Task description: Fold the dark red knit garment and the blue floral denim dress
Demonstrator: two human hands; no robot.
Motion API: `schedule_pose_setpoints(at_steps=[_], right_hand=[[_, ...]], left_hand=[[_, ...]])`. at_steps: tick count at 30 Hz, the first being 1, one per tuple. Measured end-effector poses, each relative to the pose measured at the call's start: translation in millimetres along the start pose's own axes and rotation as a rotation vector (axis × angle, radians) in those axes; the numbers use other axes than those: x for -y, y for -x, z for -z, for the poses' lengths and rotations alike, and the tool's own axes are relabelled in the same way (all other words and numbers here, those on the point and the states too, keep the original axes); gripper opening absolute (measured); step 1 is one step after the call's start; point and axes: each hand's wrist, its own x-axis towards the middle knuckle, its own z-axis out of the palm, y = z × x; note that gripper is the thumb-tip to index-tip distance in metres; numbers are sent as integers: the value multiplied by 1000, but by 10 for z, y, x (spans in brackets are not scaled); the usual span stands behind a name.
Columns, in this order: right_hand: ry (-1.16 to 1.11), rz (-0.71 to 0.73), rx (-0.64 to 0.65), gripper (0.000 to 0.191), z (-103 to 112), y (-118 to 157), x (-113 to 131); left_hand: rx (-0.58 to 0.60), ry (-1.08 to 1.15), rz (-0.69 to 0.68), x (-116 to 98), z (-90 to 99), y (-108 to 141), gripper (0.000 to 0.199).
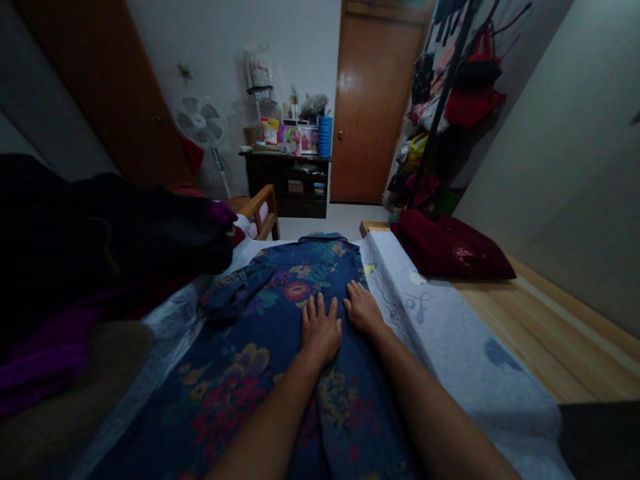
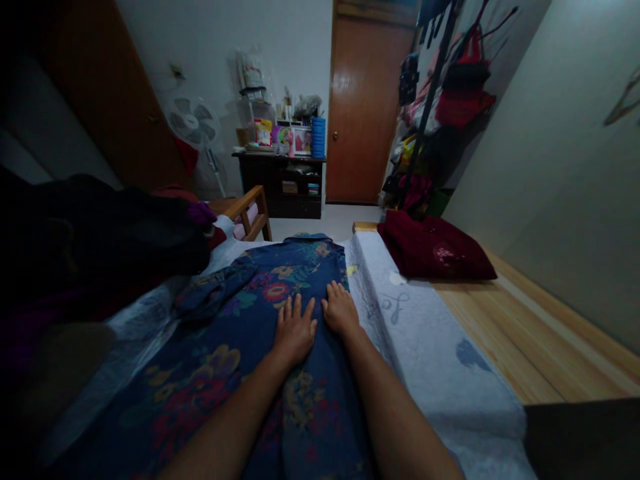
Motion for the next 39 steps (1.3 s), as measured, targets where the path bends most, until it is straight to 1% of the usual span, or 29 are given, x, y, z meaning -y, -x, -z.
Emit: schedule_pose_setpoints(at_steps=[7, 12, 17, 20, 24, 26, 29, 31, 34, 36, 39], right_hand=[[52, 13, 22, 60, 64, 534, 14], [38, 37, 73, 66, 119, 955, 35], [16, 25, 138, 69, 212, 1301, 90], [14, 26, 144, 68, 254, 1485, 126], [5, 15, 132, 64, 288, 1722, 182], [-8, 16, 136, 63, 298, 1844, 221], [-38, 31, 154, 64, 306, 2031, 291], [-52, 40, 155, 66, 301, 2144, 332], [-48, 40, 113, 66, 274, 2261, 362], [-43, 44, 81, 64, 252, 2295, 360], [-42, 54, 60, 63, 235, 2299, 344]], left_hand=[[-25, 0, -11, 11, -8, 20, 57], [-52, -23, -5, -20, 16, 34, 58], [-17, -25, 4, -35, 37, 38, 59], [1, -32, 4, -48, 60, 44, 59], [22, -52, 21, -85, 120, 57, 59], [12, -62, 20, -106, 175, 71, 57], [-39, -54, -66, -136, 284, 120, 47], [-36, -20, -173, -152, 348, 189, 39], [60, 43, -307, -166, 387, 374, 36], [104, 62, -346, -161, 377, 557, 39], [168, 56, -364, -135, 353, 881, 47]])
